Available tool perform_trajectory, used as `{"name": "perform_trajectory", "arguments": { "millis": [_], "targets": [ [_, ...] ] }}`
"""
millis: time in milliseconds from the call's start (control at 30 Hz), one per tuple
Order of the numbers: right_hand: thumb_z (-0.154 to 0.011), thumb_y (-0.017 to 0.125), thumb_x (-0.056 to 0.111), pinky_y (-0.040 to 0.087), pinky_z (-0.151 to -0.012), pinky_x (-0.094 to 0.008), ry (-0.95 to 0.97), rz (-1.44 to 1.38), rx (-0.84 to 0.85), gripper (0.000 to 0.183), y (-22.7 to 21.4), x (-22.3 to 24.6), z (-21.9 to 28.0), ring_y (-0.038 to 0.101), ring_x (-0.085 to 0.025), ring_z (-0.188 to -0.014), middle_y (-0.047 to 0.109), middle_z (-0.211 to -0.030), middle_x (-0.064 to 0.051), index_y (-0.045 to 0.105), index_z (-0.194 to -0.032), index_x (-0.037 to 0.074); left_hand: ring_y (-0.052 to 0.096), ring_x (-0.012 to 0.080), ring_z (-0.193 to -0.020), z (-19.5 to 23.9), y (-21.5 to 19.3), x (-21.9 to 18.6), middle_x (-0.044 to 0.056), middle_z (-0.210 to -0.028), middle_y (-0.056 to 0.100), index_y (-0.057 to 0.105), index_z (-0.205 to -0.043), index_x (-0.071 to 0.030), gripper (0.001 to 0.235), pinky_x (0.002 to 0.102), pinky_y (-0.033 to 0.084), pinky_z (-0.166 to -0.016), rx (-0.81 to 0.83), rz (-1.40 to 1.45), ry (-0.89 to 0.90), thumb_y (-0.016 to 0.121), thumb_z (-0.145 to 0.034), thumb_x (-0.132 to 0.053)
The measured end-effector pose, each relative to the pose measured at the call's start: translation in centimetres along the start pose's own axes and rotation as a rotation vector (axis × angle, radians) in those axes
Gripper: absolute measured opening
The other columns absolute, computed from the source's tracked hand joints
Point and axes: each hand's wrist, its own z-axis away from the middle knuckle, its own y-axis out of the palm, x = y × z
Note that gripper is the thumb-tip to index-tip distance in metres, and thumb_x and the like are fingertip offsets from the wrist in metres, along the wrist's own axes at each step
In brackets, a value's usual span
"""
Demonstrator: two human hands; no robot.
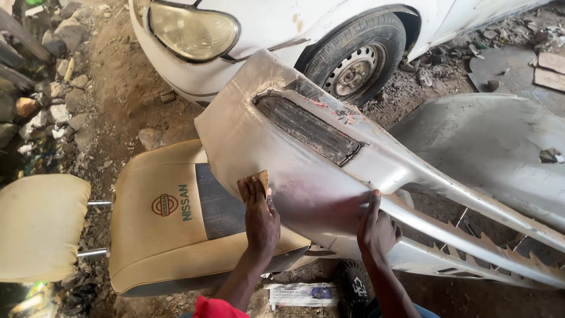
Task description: The person sands the surface of a white car bumper using a sanding block. The bumper is resting on a beige car seat, and the person moves the sanding block back and forth across the surface to smooth it.
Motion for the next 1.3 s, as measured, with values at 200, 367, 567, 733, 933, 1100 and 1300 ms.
{"name": "perform_trajectory", "arguments": {
  "millis": [200,367,567,733,933,1100,1300],
  "targets": [
    [-0.114,0.007,0.090,0.016,-0.136,-0.061,-0.088,-0.070,0.034,0.118,0.2,-0.7,-0.1,0.057,-0.053,-0.147,0.077,-0.129,-0.036,0.087,-0.092,0.006,0.021,0.0599,-0.167,-0.5,0.6,-0.8,0.038,-0.178,0.033,0.043,-0.165,0.013,0.062,0.060,0.025,-0.137,-0.073,-0.021,-0.019,0.057,-0.106,0.001],
    [-0.116,0.009,0.089,0.018,-0.134,-0.063,-0.099,-0.061,-0.001,0.116,1.7,-2.0,-1.5,0.058,-0.053,-0.146,0.076,-0.129,-0.036,0.084,-0.088,0.005,0.018,0.0597,-0.168,-0.1,1.5,-0.9,0.038,-0.179,0.031,0.042,-0.165,0.014,0.067,0.059,0.024,-0.138,-0.057,-0.017,-0.078,0.061,-0.101,0.004],
    [-0.113,0.005,0.090,0.019,-0.134,-0.063,-0.098,-0.062,0.023,0.119,1.0,-1.5,-1.2,0.057,-0.053,-0.149,0.074,-0.134,-0.036,0.084,-0.089,0.005,0.033,0.0625,-0.161,-2.5,2.1,4.1,0.043,-0.166,0.048,0.053,-0.156,0.018,0.058,0.062,0.030,-0.136,-0.123,-0.061,-0.095,0.063,-0.101,0.004],
    [-0.113,0.008,0.090,0.017,-0.134,-0.062,-0.077,-0.083,0.011,0.118,0.8,-1.3,-0.7,0.053,-0.052,-0.151,0.071,-0.139,-0.038,0.081,-0.087,0.003,0.036,0.0584,-0.162,-3.0,2.0,3.7,0.038,-0.168,0.050,0.057,-0.157,0.013,0.052,0.060,0.030,-0.136,-0.223,0.029,-0.223,0.055,-0.119,-0.022],
    [-0.113,0.009,0.090,0.016,-0.134,-0.064,-0.083,-0.106,-0.021,0.117,1.1,-1.3,-0.7,0.051,-0.056,-0.152,0.070,-0.141,-0.040,0.080,-0.083,0.002,0.030,0.0627,-0.163,-2.5,-0.1,-0.3,0.042,-0.170,0.044,0.052,-0.161,0.013,0.056,0.063,0.030,-0.135,-0.062,0.028,-0.258,0.050,-0.119,-0.023],
    [-0.115,0.009,0.089,0.019,-0.133,-0.063,-0.106,-0.057,-0.029,0.117,1.5,-1.3,-0.8,0.056,-0.052,-0.148,0.071,-0.137,-0.038,0.082,-0.095,0.000,0.043,0.0599,-0.157,-5.4,1.4,4.6,0.044,-0.163,0.051,0.055,-0.158,0.016,0.051,0.061,0.029,-0.136,-0.205,0.039,-0.263,0.051,-0.121,-0.020],
    [-0.120,0.004,0.079,0.021,-0.132,-0.065,-0.118,-0.023,-0.041,0.116,1.7,-1.4,-1.3,0.060,-0.054,-0.146,0.075,-0.132,-0.039,0.085,-0.103,-0.003,0.044,0.0564,-0.157,-1.9,-1.6,-1.7,0.039,-0.164,0.053,0.057,-0.160,0.011,0.052,0.062,0.035,-0.131,-0.126,0.121,-0.322,0.053,-0.119,-0.021]
  ]
}}
